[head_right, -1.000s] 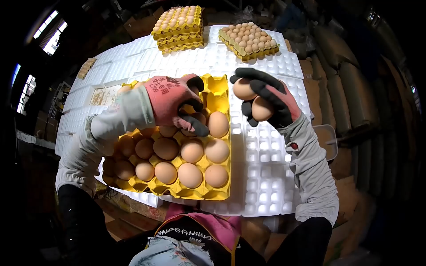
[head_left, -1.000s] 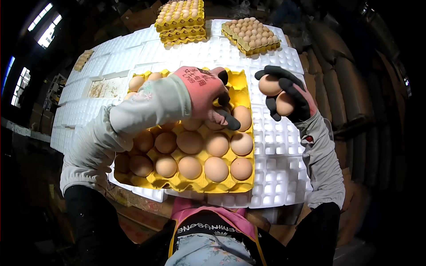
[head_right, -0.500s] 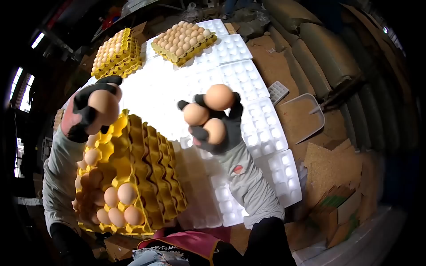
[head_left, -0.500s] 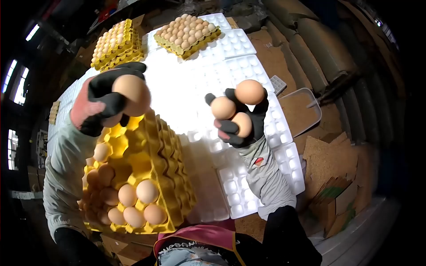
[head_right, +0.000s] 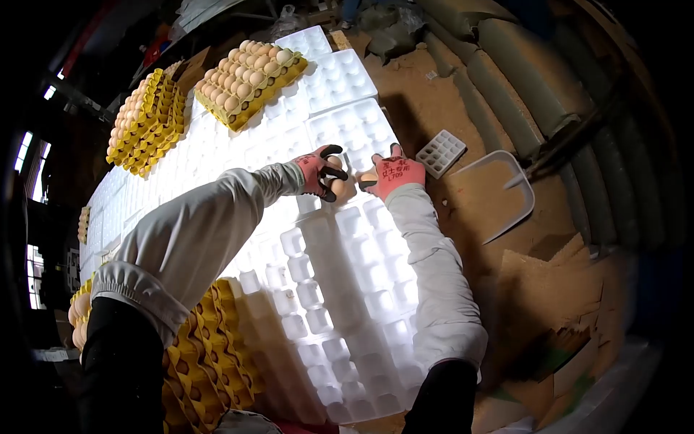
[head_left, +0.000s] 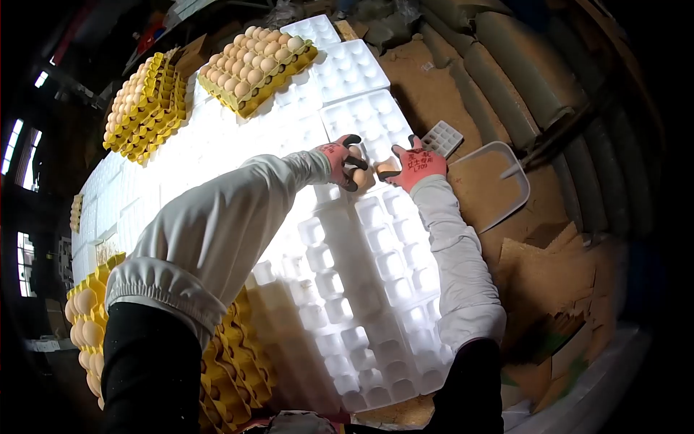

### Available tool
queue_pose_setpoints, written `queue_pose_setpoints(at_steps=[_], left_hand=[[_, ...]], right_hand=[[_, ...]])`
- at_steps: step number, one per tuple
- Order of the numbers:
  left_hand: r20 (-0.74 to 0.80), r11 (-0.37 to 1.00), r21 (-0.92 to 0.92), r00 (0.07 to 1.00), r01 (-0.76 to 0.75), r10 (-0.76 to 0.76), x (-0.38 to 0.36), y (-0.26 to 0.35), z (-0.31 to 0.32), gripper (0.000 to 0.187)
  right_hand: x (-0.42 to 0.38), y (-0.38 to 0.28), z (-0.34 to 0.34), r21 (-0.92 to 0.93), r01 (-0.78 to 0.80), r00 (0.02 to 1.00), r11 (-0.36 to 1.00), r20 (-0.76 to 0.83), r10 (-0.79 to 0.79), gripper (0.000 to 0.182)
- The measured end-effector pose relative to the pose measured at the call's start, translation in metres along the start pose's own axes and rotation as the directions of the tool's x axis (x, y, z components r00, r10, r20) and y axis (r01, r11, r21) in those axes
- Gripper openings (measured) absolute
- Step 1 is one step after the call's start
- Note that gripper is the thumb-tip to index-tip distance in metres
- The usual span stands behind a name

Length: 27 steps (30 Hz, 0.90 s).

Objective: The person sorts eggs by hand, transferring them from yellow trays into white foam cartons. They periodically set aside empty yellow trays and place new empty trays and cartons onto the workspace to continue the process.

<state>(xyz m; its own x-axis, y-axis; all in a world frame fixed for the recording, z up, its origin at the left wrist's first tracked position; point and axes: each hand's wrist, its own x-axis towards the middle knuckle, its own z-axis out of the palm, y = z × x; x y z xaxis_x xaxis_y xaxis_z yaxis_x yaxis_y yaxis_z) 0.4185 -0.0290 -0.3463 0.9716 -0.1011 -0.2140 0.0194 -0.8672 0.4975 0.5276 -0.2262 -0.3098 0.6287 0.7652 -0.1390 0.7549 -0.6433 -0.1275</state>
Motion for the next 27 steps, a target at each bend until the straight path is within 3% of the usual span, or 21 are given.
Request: queue_pose_setpoints(at_steps=[1,4,5,6,8,9,10,11,12,13,14,16,17,18,19,21,22,23,25,26,27], left_hand=[[-0.029,1.0,0.021,1.0,0.005,-0.005,0.002,-0.009,0.003,0.06],[0.053,0.984,0.022,0.982,0.178,-0.179,0.013,-0.011,-0.015,0.054],[0.048,0.96,0.151,0.968,0.238,-0.247,0.022,-0.009,-0.025,0.042],[0.004,0.956,0.028,0.956,0.293,-0.293,0.037,-0.011,-0.032,0.031],[-0.316,0.895,-0.405,0.89,0.187,-0.328,0.057,0.018,-0.035,0.035],[-0.485,0.951,-0.285,0.838,0.119,-0.25,0.077,0.017,-0.012,0.041],[-0.636,0.985,-0.16,0.756,0.07,-0.157,0.096,0.018,0.012,0.048],[-0.442,0.971,0.008,0.872,0.237,-0.209,0.1,0.03,0.026,0.055],[-0.239,0.911,0.204,0.92,0.359,-0.31,0.102,0.039,0.034,0.063],[-0.246,0.925,0.2,0.93,0.323,-0.272,0.105,0.039,0.03,0.064],[-0.387,0.942,0.242,0.913,0.234,-0.127,0.103,0.042,0.015,0.059],[-0.615,0.952,0.301,0.775,0.062,0.144,0.099,0.045,-0.04,0.051],[-0.605,0.962,0.265,0.766,-0.062,0.216,0.092,0.041,-0.082,0.05],[-0.561,0.973,0.21,0.804,-0.093,0.198,0.06,0.047,-0.125,0.048],[-0.492,0.993,0.098,0.865,-0.058,0.099,0.003,0.059,-0.162,0.046],[-0.367,0.997,-0.081,0.929,0.017,-0.046,-0.111,0.084,-0.227,0.042],[-0.306,0.984,-0.161,0.944,0.08,-0.127,-0.172,0.097,-0.252,0.04],[-0.24,0.96,-0.232,0.947,0.158,-0.214,-0.23,0.111,-0.268,0.038],[-0.119,0.887,-0.32,0.915,0.332,-0.385,-0.332,0.14,-0.274,0.034],[-0.083,0.843,-0.332,0.877,0.424,-0.474,-0.379,0.152,-0.267,0.032],[-0.051,0.883,-0.192,0.895,0.427,-0.444,-0.407,0.192,-0.258,0.036]], right_hand=[[0.007,0.0,-0.002,-0.034,-0.026,0.998,0.999,0.05,0.028,0.063],[0.047,0.006,0.024,0.094,0.171,0.889,0.981,-0.444,-0.112,0.049],[0.061,0.003,0.028,0.072,0.171,0.904,0.983,-0.408,-0.128,0.048],[0.07,0.004,0.045,0.079,0.169,0.902,0.982,-0.413,-0.122,0.048],[0.085,0.001,0.073,0.113,0.05,0.783,0.992,-0.622,0.032,0.05],[0.081,0.001,0.066,0.368,0.06,0.794,0.928,-0.582,0.179,0.052],[0.069,0.001,0.052,0.359,0.063,0.795,0.931,-0.582,0.171,0.052],[0.05,-0.002,0.036,0.559,0.248,0.682,0.791,-0.681,0.268,0.052],[0.033,-0.008,0.022,0.674,0.456,0.572,0.582,-0.723,0.389,0.052],[0.014,-0.014,0.013,0.716,0.527,0.514,0.458,-0.698,0.499,0.049],[-0.006,-0.023,-0.002,0.679,0.639,0.414,0.362,-0.7,0.582,0.038],[-0.041,-0.037,-0.018,0.786,0.592,0.467,0.181,-0.517,0.718,0.032],[-0.065,-0.042,-0.037,0.638,0.5,0.54,0.586,-0.758,0.365,0.03],[-0.079,-0.075,-0.064,0.439,0.697,0.454,0.566,-0.882,0.126,0.03],[-0.094,-0.107,-0.085,0.787,0.616,0.76,0.032,-0.604,0.239,0.032],[-0.123,-0.153,-0.115,0.848,0.529,0.843,-0.035,-0.53,-0.088,0.033],[-0.135,-0.174,-0.126,0.863,0.447,0.829,-0.237,-0.499,-0.254,0.033],[-0.154,-0.196,-0.147,0.925,0.284,0.836,-0.254,-0.369,-0.407,0.037],[-0.166,-0.231,-0.159,0.854,0.495,0.613,-0.16,-0.474,-0.632,0.049],[-0.176,-0.246,-0.174,0.643,0.766,0.441,-0.014,-0.541,-0.716,0.045],[-0.188,-0.255,-0.185,0.536,0.844,0.355,0.012,-0.542,-0.762,0.049]])
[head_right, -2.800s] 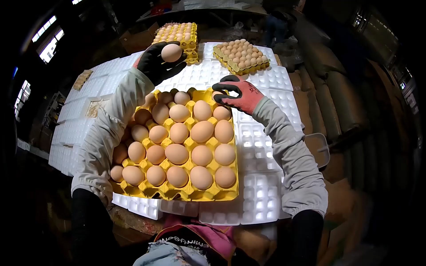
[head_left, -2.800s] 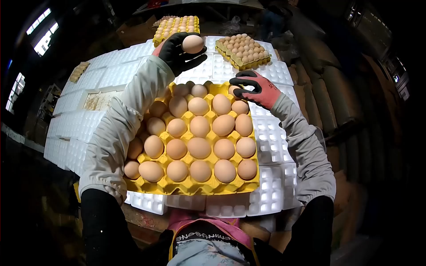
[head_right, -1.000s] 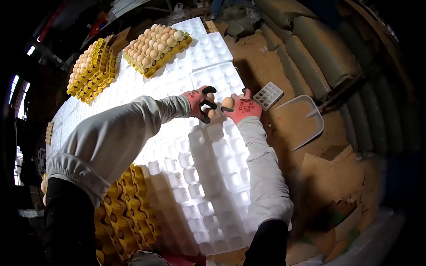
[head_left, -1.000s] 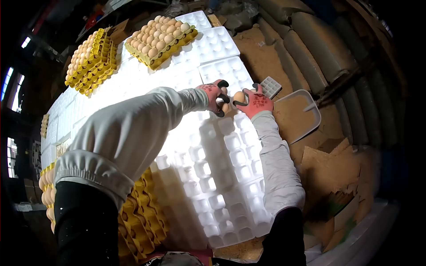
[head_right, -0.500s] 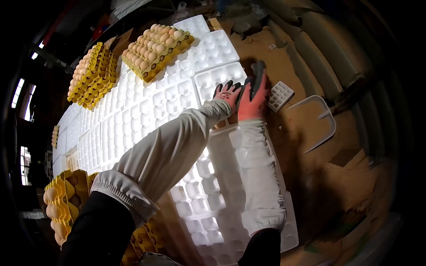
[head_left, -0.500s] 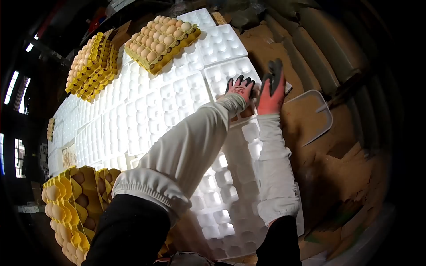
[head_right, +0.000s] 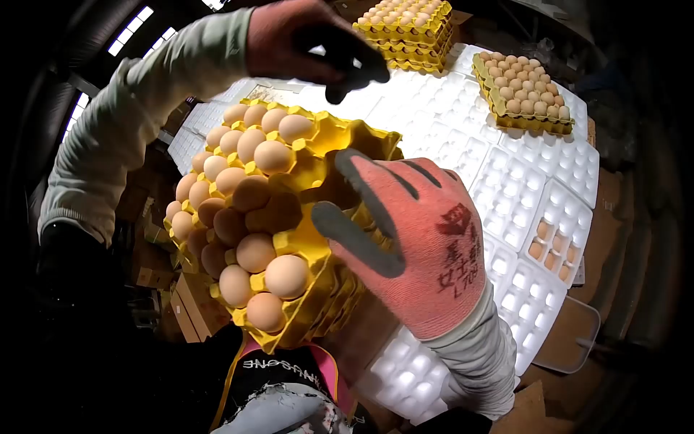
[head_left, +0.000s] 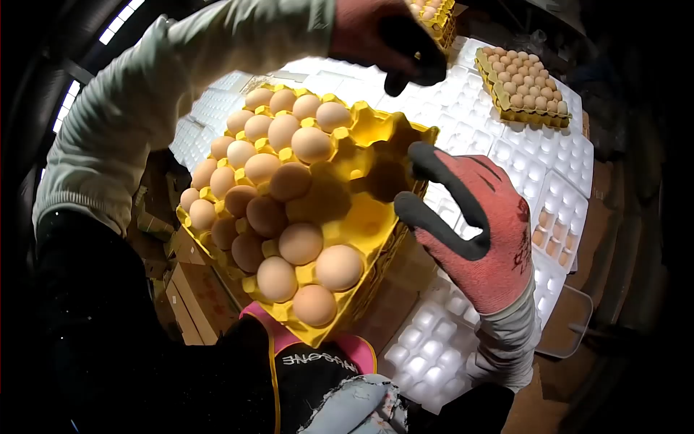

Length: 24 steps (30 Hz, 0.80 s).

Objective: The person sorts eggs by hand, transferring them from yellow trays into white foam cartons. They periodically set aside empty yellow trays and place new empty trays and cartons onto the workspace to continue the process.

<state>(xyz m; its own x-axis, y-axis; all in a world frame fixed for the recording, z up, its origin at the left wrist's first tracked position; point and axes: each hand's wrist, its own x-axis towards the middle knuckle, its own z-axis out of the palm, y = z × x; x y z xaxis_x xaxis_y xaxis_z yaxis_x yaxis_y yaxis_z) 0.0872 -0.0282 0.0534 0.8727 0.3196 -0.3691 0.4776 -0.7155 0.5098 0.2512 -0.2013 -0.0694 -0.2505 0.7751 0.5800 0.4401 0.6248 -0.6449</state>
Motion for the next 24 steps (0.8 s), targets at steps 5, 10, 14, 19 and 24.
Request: queue_pose_setpoints(at_steps=[5,10,14,19,24], left_hand=[[-0.142,0.835,0.214,0.829,-0.507,0.541,-0.083,-0.045,0.087,0.067],[-0.084,0.805,0.541,0.937,-0.243,0.339,-0.098,-0.013,0.129,0.073],[-0.332,0.855,0.388,0.814,-0.344,0.477,-0.114,-0.029,0.129,0.057],[-0.657,0.397,-0.695,0.753,-0.599,-0.013,-0.147,-0.028,0.107,0.029],[-0.251,0.931,0.215,0.905,-0.295,0.344,-0.144,0.013,0.125,0.031]], right_hand=[[0.007,-0.085,0.028,-0.345,0.008,0.879,0.939,0.449,0.158,0.053],[-0.008,-0.094,0.05,-0.503,-0.068,0.949,0.862,0.235,0.212,0.046],[-0.025,-0.122,0.053,-0.339,-0.325,0.939,0.883,-0.002,0.345,0.05],[-0.057,-0.123,0.059,0.802,-0.043,0.557,0.596,-0.476,0.68,0.056],[-0.024,-0.167,0.055,-0.244,-0.542,0.803,0.804,0.131,0.581,0.055]])
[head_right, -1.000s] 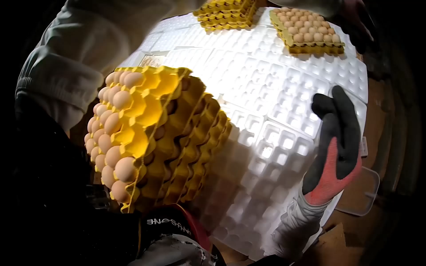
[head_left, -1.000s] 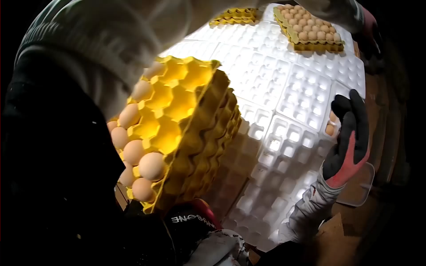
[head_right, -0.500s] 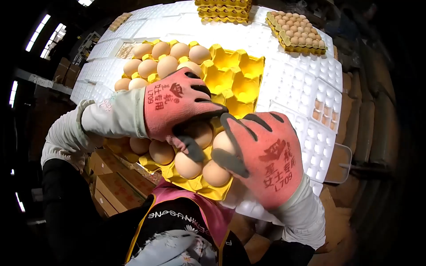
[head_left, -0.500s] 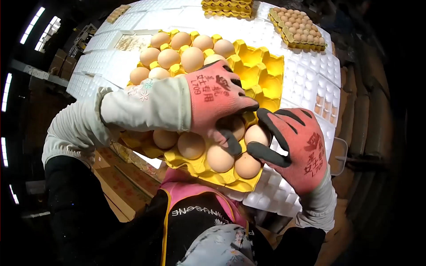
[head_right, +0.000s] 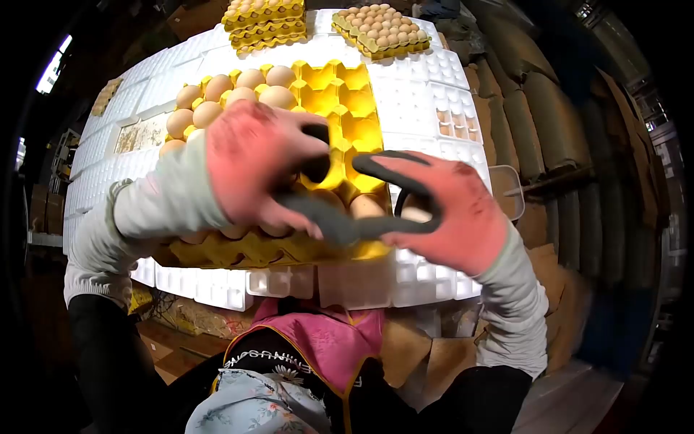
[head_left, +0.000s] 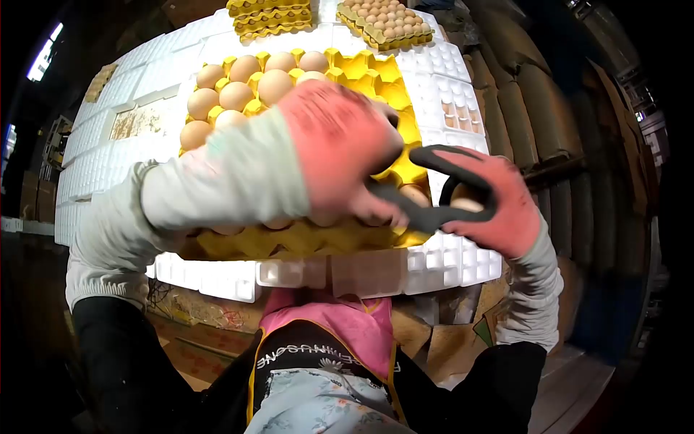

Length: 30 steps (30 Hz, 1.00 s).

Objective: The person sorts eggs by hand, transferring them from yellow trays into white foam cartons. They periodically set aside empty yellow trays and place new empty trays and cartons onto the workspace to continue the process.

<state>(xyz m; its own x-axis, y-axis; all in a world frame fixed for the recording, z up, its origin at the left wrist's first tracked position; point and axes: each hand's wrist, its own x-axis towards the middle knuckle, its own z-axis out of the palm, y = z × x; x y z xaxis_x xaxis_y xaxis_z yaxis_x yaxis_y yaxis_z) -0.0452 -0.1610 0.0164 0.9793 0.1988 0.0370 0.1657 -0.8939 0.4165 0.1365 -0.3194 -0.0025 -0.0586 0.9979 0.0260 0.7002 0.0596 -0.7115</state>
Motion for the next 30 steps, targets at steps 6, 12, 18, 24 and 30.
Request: queue_pose_setpoints(at_steps=[6,12,18,24,30], left_hand=[[0.067,0.808,0.476,0.93,-0.347,0.36,0.005,-0.006,0.046,0.026],[-0.202,0.641,-0.768,0.942,0.018,-0.269,-0.017,-0.064,-0.028,0.042],[-0.262,0.963,0.18,0.954,0.199,-0.148,0.04,-0.197,-0.054,0.032],[0.28,0.977,0.212,0.958,-0.002,-0.059,0.056,-0.228,-0.051,0.035],[0.194,0.865,-0.232,0.892,0.446,-0.408,0.041,-0.177,-0.1,0.044]], right_hand=[[0.008,-0.003,-0.002,-0.27,0.165,0.986,0.948,0.032,-0.163,0.049],[0.06,0.038,-0.01,0.707,0.194,0.935,0.68,-0.343,0.09,0.056],[0.241,0.049,-0.01,-0.291,0.268,0.963,0.919,0.105,-0.247,0.043],[0.25,-0.001,-0.013,-0.672,0.156,0.944,0.724,0.318,0.091,0.05],[0.219,0.123,-0.035,0.854,0.131,0.942,0.503,0.05,-0.331,0.049]])
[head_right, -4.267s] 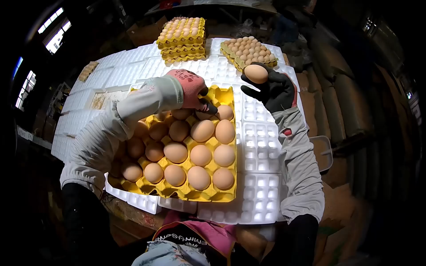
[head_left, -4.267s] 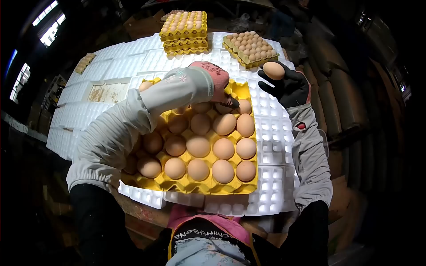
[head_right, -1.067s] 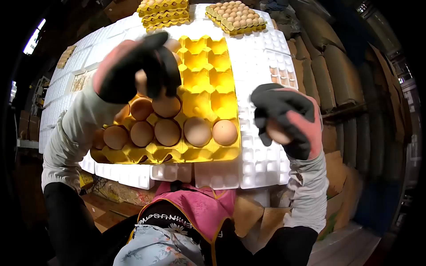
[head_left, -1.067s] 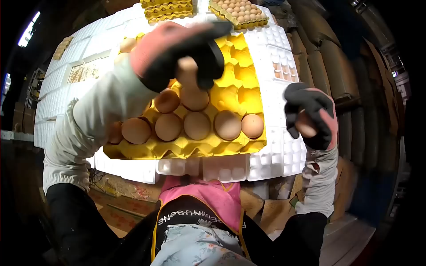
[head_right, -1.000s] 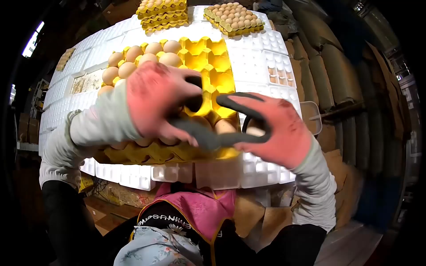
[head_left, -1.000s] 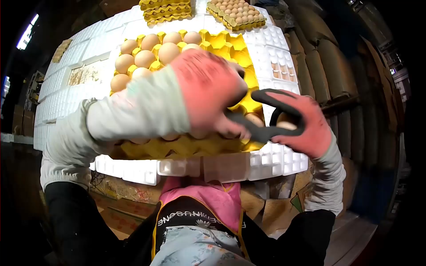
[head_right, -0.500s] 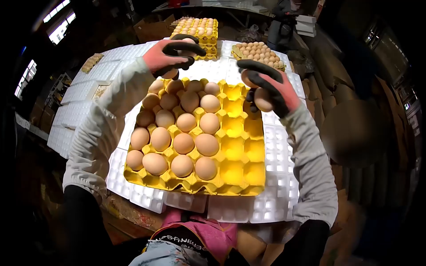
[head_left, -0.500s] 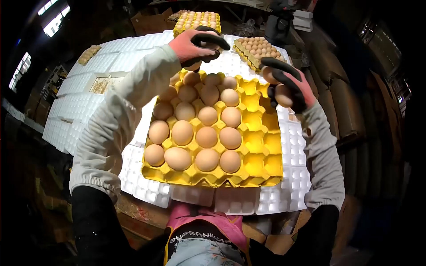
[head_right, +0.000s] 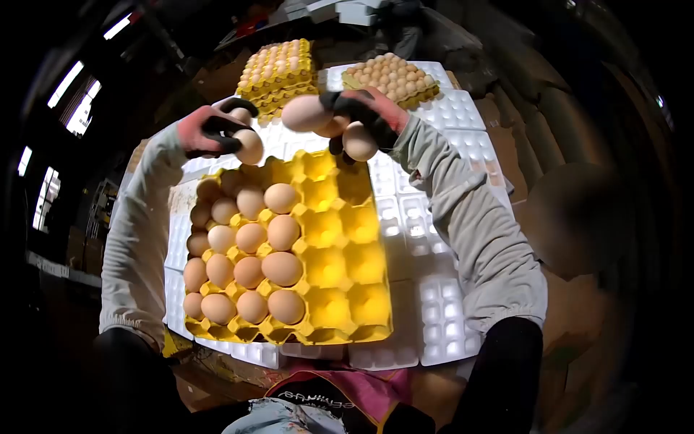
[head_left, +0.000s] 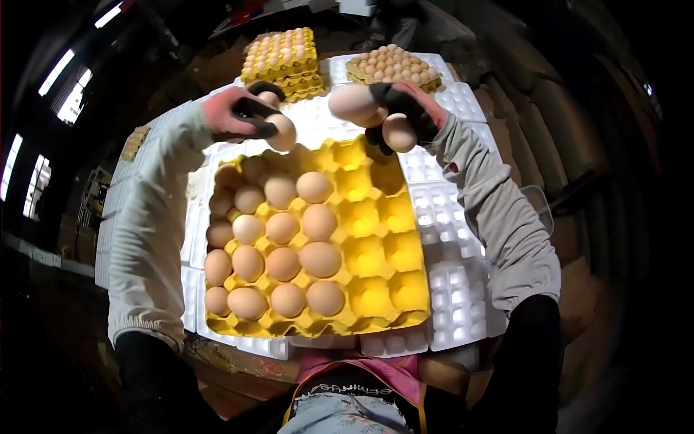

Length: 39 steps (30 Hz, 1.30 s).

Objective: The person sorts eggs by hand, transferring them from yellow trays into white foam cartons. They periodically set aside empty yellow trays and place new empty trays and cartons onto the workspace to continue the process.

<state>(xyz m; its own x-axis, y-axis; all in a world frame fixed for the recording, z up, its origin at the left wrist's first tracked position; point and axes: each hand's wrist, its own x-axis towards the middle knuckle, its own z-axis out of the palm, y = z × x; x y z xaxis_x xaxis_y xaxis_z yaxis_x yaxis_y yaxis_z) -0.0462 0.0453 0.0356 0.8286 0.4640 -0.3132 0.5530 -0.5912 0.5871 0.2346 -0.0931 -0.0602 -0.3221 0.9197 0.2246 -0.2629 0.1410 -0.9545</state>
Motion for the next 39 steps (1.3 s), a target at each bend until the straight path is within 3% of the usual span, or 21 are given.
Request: queue_pose_setpoints(at_steps=[1,3,7,9,10,12,13,14,15,16,17,19,22,27,28,31,32,33,35,36,39], left_hand=[[-0.18,0.914,-0.219,0.934,-0.342,0.307,0.013,-0.024,-0.005,0.048],[-0.21,0.814,-0.363,0.891,-0.453,0.402,0.026,0.017,0.012,0.061],[0.048,0.807,-0.396,0.867,-0.439,0.496,0.108,0.11,0.099,0.054],[0.134,0.703,-0.499,0.756,-0.507,0.641,0.175,0.133,0.162,0.049],[0.243,0.747,-0.583,0.81,-0.318,0.534,0.204,0.146,0.197,0.045],[0.492,0.966,-0.245,0.869,0.081,0.051,0.237,0.202,0.254,0.035],[0.35,0.919,-0.19,0.85,-0.346,0.393,0.28,0.173,0.302,0.035],[0.307,0.787,0.012,0.751,-0.617,0.584,0.297,0.173,0.332,0.035],[0.36,0.775,0.056,0.737,-0.63,0.573,0.323,0.157,0.365,0.035],[0.379,0.751,0.105,0.725,-0.652,0.575,0.331,0.157,0.384,0.037],[0.401,0.722,0.156,0.711,-0.674,0.578,0.336,0.156,0.4,0.038],[0.457,0.827,0.195,0.795,-0.527,0.399,0.342,0.153,0.419,0.049],[0.439,0.82,0.334,0.846,-0.466,0.302,0.369,0.131,0.429,0.052],[0.48,0.834,0.325,0.838,-0.446,0.261,0.402,0.13,0.411,0.041],[0.286,0.811,0.373,0.887,-0.45,0.361,0.416,0.13,0.418,0.031],[-0.168,0.901,-0.324,0.954,-0.29,0.246,0.413,0.174,0.442,0.033],[-0.425,0.806,-0.052,0.744,-0.59,0.517,0.438,0.152,0.482,0.047],[-0.244,0.805,0.406,0.798,-0.433,0.552,0.435,0.152,0.496,0.058],[-0.147,0.764,0.572,0.879,-0.298,0.453,0.424,0.156,0.518,0.062],[-0.104,0.756,0.547,0.866,-0.361,0.489,0.419,0.173,0.503,0.064],[-0.202,0.663,0.321,0.635,-0.676,0.746,0.413,0.226,0.422,0.062]], right_hand=[[-0.033,0.002,-0.002,0.394,-0.001,0.999,0.919,-0.035,0.016,0.051],[-0.092,0.025,0.0,0.832,0.227,0.961,0.506,-0.107,-0.256,0.058],[-0.21,0.123,-0.03,0.842,0.505,0.858,0.188,-0.466,-0.218,0.056],[-0.276,0.138,-0.057,0.771,0.579,0.787,0.266,-0.614,0.067,0.055],[-0.3,0.136,-0.069,0.646,0.597,0.618,0.476,-0.748,0.241,0.05],[-0.341,0.144,-0.109,0.248,0.15,0.314,0.957,-0.93,0.191,0.04],[-0.364,0.159,-0.134,0.289,0.167,0.251,0.943,-0.937,0.242,0.036],[-0.376,0.168,-0.155,-0.018,-0.096,0.295,0.995,-0.956,0.011,0.04],[-0.385,0.176,-0.173,-0.335,-0.322,0.394,0.885,-0.898,-0.196,0.046],[-0.377,0.166,-0.182,-0.577,-0.675,0.489,0.46,-0.817,-0.307,0.05],[-0.378,0.153,-0.182,-0.514,-0.838,0.507,0.18,-0.857,-0.089,0.054],[-0.369,0.145,-0.186,-0.553,-0.831,0.542,-0.057,-0.829,0.14,0.058],[-0.36,0.159,-0.196,-0.64,-0.713,0.628,-0.287,-0.764,0.145,0.055],[-0.337,0.186,-0.242,-0.746,-0.662,0.69,-0.07,-0.571,-0.444,0.04],[-0.335,0.199,-0.249,-0.738,-0.659,0.711,-0.145,-0.549,-0.44,0.04],[-0.338,0.215,-0.245,-0.681,-0.711,0.68,-0.178,-0.601,-0.419,0.046],[-0.337,0.206,-0.237,-0.659,-0.693,0.342,0.293,-0.657,-0.672,0.048],[-0.337,0.196,-0.225,-0.606,-0.417,-0.069,0.677,-0.722,-0.689,0.05],[-0.342,0.163,-0.192,-0.612,-0.343,-0.247,0.713,-0.674,-0.697,0.05],[-0.347,0.151,-0.176,-0.625,-0.406,-0.207,0.667,-0.648,-0.733,0.044],[-0.337,0.128,-0.13,-0.625,-0.359,-0.237,0.693,-0.657,-0.715,0.035]])
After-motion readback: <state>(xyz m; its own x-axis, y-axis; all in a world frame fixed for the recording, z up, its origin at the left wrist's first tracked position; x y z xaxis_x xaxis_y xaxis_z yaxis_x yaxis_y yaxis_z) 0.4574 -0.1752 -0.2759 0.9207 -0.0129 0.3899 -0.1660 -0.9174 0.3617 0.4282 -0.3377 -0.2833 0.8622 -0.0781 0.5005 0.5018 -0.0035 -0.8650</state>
